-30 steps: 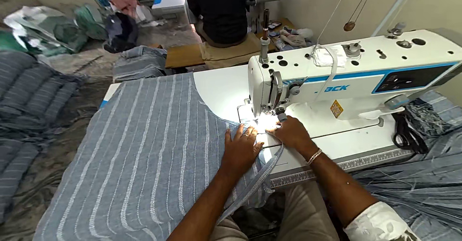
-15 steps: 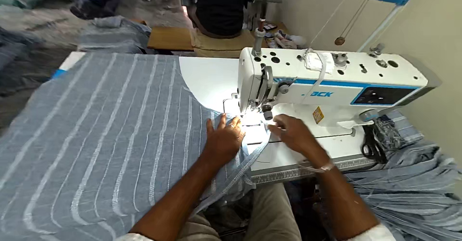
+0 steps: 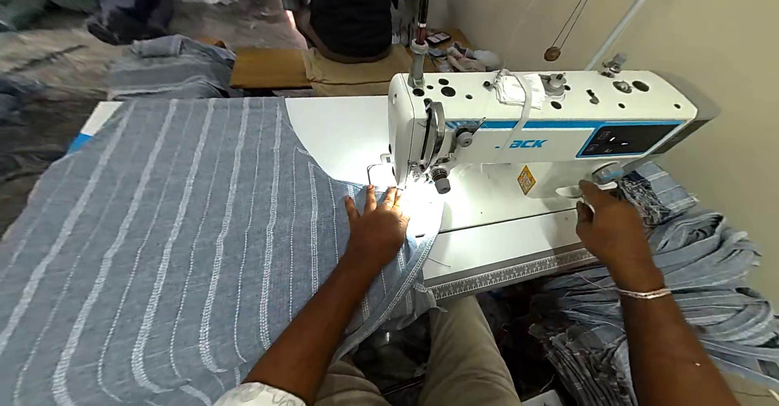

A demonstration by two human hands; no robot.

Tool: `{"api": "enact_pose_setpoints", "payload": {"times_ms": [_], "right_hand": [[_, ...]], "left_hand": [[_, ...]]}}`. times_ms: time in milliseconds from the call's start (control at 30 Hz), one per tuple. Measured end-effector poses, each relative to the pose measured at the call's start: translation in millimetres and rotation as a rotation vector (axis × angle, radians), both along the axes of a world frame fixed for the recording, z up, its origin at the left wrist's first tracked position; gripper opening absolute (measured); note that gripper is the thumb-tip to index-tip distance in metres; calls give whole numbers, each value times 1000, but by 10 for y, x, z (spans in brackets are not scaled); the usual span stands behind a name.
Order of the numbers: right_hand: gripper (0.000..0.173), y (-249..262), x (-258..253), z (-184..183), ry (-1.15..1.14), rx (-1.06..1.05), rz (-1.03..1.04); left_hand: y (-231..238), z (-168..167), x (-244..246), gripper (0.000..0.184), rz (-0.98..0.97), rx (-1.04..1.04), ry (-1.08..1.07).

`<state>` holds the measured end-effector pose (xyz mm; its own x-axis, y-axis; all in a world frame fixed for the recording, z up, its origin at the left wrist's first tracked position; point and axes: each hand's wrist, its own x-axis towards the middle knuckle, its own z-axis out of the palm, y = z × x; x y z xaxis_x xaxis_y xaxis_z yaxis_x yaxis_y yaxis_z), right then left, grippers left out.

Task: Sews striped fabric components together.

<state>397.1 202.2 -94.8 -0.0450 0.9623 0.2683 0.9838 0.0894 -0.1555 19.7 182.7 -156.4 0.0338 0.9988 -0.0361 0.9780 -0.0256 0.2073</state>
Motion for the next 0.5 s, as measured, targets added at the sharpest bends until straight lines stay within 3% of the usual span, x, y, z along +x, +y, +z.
{"api": "enact_pose_setpoints", "payload": {"times_ms": [100, 167, 267, 367, 433, 500], "right_hand": [[63, -62, -56, -333, -6, -120, 3], [55, -77, 42, -268, -3, -192, 11], [37, -28, 277, 371, 104, 28, 4], [56, 496, 670, 973, 254, 262, -40], [72, 1051, 1037, 1203, 415, 243, -134], [67, 1238, 1080, 1360, 535, 94, -280]], "left_hand": [[78, 56, 16, 55, 15, -40, -4], [71, 51, 6, 56, 2, -40, 1], [52, -3, -35, 58, -14, -26, 10], [75, 30, -72, 59, -4, -28, 24], [82, 19, -145, 63, 21, 41, -7], [83, -37, -212, 73, 47, 85, 5]]}}
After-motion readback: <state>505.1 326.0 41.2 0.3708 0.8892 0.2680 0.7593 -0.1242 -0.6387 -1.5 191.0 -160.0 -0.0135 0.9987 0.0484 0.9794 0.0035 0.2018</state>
